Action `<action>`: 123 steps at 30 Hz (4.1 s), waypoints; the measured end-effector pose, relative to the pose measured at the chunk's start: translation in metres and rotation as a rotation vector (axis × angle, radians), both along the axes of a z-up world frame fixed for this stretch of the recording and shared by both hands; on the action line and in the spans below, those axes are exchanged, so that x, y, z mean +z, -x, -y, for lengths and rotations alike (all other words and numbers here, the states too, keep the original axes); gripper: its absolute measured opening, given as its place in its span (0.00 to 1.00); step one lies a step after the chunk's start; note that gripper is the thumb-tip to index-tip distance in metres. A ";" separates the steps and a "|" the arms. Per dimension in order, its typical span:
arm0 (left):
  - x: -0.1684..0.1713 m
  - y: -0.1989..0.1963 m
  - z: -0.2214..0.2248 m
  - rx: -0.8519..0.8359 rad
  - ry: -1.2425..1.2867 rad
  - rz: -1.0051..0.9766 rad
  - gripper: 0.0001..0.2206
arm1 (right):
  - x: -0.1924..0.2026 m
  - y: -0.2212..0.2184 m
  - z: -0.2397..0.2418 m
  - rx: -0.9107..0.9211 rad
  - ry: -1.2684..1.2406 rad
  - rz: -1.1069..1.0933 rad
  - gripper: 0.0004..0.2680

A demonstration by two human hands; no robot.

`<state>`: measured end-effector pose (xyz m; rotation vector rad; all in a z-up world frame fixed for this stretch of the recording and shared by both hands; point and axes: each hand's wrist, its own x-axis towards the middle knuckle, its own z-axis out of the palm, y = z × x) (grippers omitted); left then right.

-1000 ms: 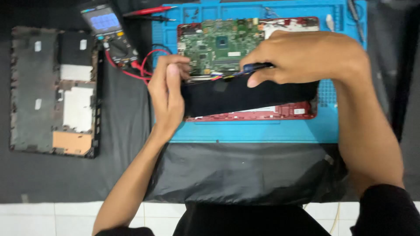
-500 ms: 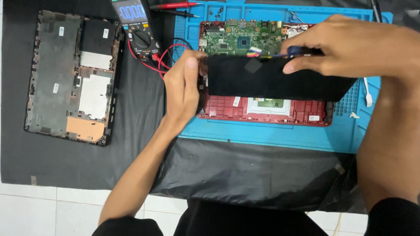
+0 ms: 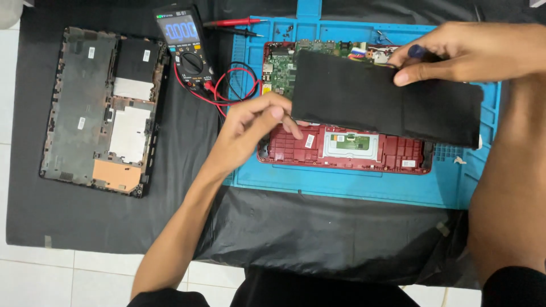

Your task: The person removes the battery from a disassembled laptop and places it aside. They then use a screwdriver to remove screws from the motherboard and lift it out of the chassis. Finally, they use a multimeter to test the motherboard's electrical connections.

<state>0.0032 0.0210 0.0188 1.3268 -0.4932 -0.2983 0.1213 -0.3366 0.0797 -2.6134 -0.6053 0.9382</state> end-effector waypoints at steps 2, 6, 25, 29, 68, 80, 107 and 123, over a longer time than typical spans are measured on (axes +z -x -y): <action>0.006 0.006 0.003 0.013 -0.036 -0.033 0.11 | -0.028 -0.013 0.021 0.036 -0.036 -0.070 0.20; 0.008 0.014 0.007 0.001 0.065 -0.056 0.05 | -0.021 -0.011 0.001 0.035 -0.065 -0.159 0.21; -0.010 -0.001 0.028 0.110 0.251 -0.248 0.05 | 0.071 0.073 -0.036 0.017 -0.156 0.558 0.11; -0.010 0.005 0.034 0.078 0.339 -0.420 0.07 | 0.070 0.079 -0.058 -0.091 -0.327 0.510 0.10; -0.035 0.133 -0.284 1.151 -0.578 -0.116 0.05 | 0.024 0.078 -0.217 -0.349 -0.843 -0.295 0.11; -0.022 0.197 -0.114 1.270 0.022 -0.527 0.13 | 0.029 0.100 -0.275 -0.235 -0.712 -0.323 0.15; -0.009 0.173 -0.168 1.084 0.200 -0.157 0.11 | 0.001 0.087 -0.339 0.349 -0.673 -0.245 0.12; -0.043 0.182 -0.176 1.462 -0.916 0.087 0.24 | -0.002 0.119 -0.382 0.236 -0.181 0.027 0.12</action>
